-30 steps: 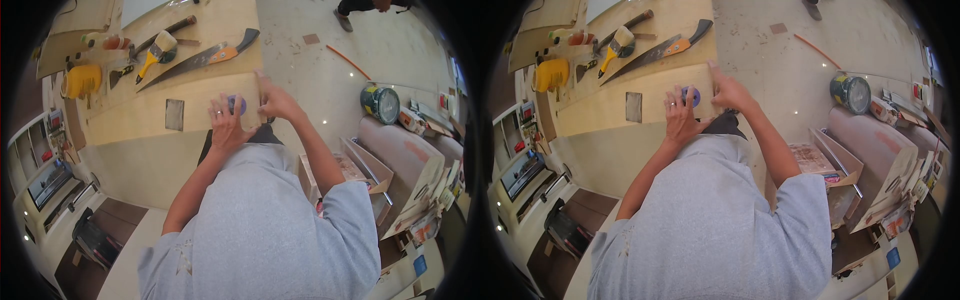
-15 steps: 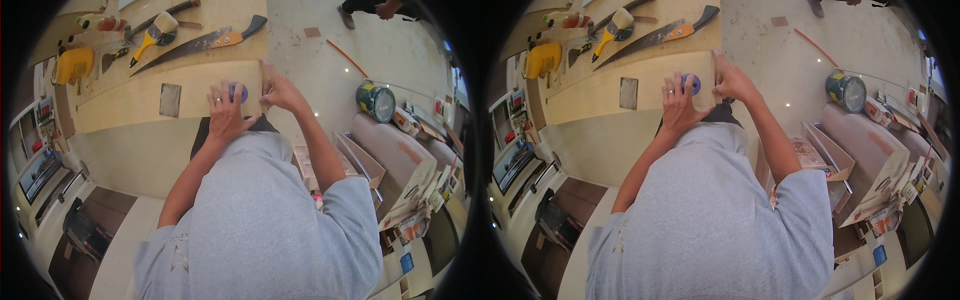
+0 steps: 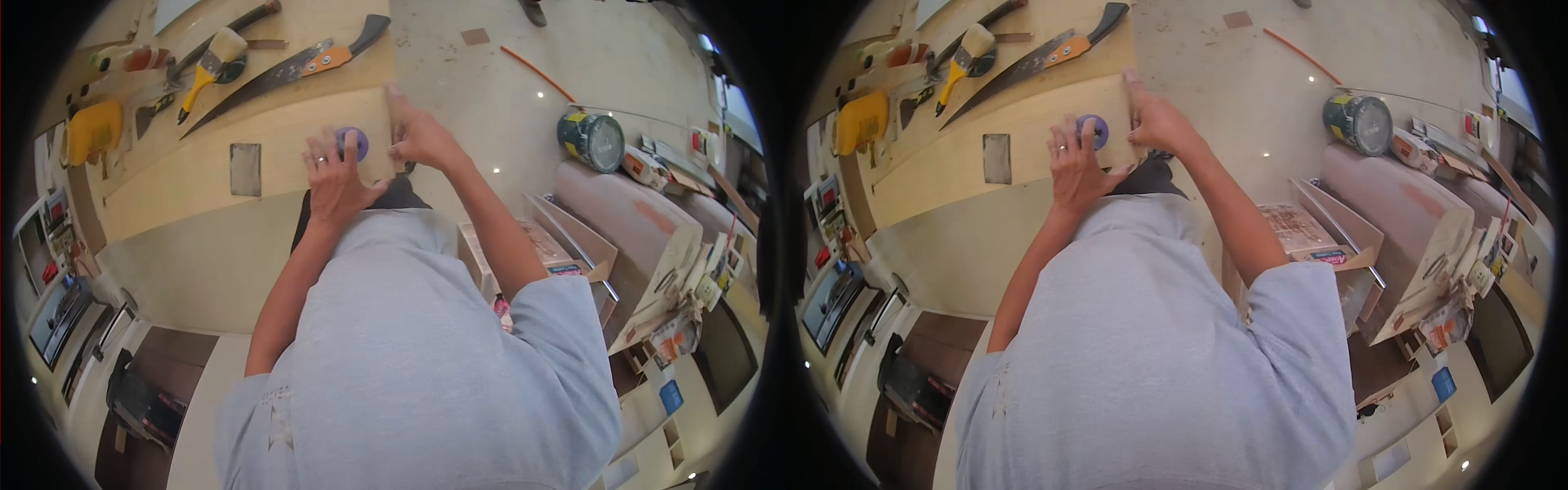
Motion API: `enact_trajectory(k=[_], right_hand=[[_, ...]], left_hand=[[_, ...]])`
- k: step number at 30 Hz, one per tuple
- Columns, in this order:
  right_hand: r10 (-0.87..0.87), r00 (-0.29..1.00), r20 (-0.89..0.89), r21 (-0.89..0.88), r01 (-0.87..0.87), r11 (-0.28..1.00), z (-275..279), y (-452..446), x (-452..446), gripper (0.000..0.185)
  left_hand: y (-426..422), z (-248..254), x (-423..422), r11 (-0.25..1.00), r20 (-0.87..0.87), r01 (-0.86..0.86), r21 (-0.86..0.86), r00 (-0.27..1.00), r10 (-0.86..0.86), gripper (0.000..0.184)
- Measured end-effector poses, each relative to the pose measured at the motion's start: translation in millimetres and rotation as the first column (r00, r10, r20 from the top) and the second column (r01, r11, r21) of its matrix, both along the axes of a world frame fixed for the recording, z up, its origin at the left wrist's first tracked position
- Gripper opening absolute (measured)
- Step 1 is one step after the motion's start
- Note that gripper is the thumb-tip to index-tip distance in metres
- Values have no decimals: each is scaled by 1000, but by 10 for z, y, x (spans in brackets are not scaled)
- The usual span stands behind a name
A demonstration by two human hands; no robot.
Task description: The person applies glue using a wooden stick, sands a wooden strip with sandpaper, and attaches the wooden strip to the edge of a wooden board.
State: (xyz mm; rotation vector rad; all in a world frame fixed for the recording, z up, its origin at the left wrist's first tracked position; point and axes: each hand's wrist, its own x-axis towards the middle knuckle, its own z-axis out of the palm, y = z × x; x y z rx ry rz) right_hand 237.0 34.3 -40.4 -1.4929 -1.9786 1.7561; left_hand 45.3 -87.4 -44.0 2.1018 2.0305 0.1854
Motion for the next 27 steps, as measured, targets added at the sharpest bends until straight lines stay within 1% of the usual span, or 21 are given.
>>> enact_trajectory(k=[4,6,9,12,15,18,21,24,27], right_hand=[[-53,999,2,20,53,998,-8,-58,-15,119],[-85,996,9,5,85,996,10,-89,-6,115],[-116,993,10,13,116,993,17,-134,-4,111],[-159,987,9,77,158,985,24,-203,-13,105],[-202,979,26,121,197,973,9,-299,-49,98],[-205,979,15,131,201,971,-30,-349,-40,86],[-239,971,-17,153,239,959,-52,-389,-26,78],[-242,968,-70,149,250,957,-61,-394,-14,74],[-245,967,-64,143,252,957,-44,-393,-19,74]], left_hand=[[-1,27,-27,1000,-11,20,-18,1000,-20,117],[-8,57,-24,1000,2,4,-17,1000,-4,116],[-9,121,-68,998,49,33,-46,998,-30,118],[3,191,-70,997,57,26,-69,998,-22,119],[4,219,-97,995,40,41,-95,999,-37,120],[3,226,-96,994,36,40,-106,999,-36,121],[32,317,-122,995,13,67,-76,998,-66,114],[221,466,-182,986,42,77,-147,997,-71,106],[575,588,-229,915,10,52,-400,999,-52,104]])
